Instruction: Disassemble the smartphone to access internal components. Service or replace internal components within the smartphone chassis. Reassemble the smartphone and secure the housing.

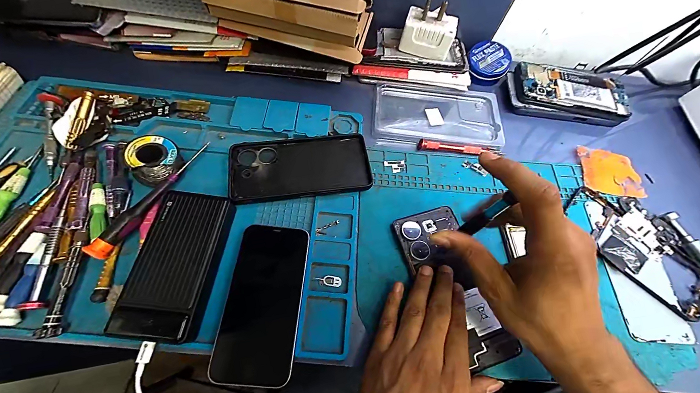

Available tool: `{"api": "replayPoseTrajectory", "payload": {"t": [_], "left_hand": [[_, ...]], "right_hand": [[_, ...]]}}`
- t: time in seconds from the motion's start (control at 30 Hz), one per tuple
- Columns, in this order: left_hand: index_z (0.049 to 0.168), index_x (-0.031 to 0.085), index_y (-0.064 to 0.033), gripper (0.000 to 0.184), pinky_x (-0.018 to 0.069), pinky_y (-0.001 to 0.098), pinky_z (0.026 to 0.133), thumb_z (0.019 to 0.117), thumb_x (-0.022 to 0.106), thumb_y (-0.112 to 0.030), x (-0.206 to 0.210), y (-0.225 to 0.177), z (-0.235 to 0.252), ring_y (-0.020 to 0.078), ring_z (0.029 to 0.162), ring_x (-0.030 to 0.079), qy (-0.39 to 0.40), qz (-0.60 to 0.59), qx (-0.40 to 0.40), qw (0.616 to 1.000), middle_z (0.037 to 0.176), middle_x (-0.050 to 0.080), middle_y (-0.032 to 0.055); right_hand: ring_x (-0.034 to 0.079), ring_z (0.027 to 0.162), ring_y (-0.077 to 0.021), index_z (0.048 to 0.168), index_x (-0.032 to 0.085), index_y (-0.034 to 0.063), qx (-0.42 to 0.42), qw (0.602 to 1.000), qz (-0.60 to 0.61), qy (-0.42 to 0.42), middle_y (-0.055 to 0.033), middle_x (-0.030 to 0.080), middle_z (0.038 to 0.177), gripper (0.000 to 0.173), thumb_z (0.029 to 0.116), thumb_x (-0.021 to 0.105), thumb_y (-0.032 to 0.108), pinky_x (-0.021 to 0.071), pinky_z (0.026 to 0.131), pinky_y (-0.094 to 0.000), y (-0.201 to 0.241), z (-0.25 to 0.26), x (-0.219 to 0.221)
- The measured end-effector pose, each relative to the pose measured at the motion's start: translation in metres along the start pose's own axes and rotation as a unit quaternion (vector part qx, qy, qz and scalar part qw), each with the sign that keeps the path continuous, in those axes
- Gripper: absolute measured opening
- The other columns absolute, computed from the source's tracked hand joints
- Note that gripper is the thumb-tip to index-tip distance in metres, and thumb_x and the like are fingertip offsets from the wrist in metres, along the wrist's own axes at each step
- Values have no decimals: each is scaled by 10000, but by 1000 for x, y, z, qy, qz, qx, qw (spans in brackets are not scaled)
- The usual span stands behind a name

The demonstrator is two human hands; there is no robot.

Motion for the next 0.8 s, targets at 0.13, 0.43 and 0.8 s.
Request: {"api": "replayPoseTrajectory", "payload": {"t": [0.13, 0.43, 0.8], "left_hand": [[1507, 501, -42, 736, 271, 509, 1247, 1025, 423, -592, -1, 2, -2, 242, 1526, 341, 15, -8, -4, 1000, 1615, 432, 69], [1491, 520, -52, 735, 273, 517, 1244, 1020, 419, -607, -1, 2, 0, 244, 1524, 345, 10, -16, -6, 1000, 1604, 447, 67], [1179, 743, -148, 289, 511, 411, 1106, 1030, 596, -348, -38, 25, 3, 108, 1220, 648, -187, -239, -69, 950, 1252, 715, -25]], "right_hand": [[720, 1049, -126, 1540, 434, 140, 7, 996, 74, 59, -25, 710, 1226, 614, 960, 618, 63, 642, 875, -334, 3, 2, -3], [680, 783, -135, 1505, 492, 114, 3, 1000, -2, -11, -61, 712, 1031, 616, 934, 717, 163, 580, 651, -335, 4, 0, 2], [740, 993, -297, 1572, 328, 235, 112, 914, 382, -80, -120, 730, 1143, 704, 966, 631, 45, 649, 834, -424, 4, -33, -21]]}}
Point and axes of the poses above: each hand's wrist, its own z-axis towards the middle knuckle, its own x-axis out of the palm, y = z × x, the point moved 4 cm from there along z, towards the middle knuckle
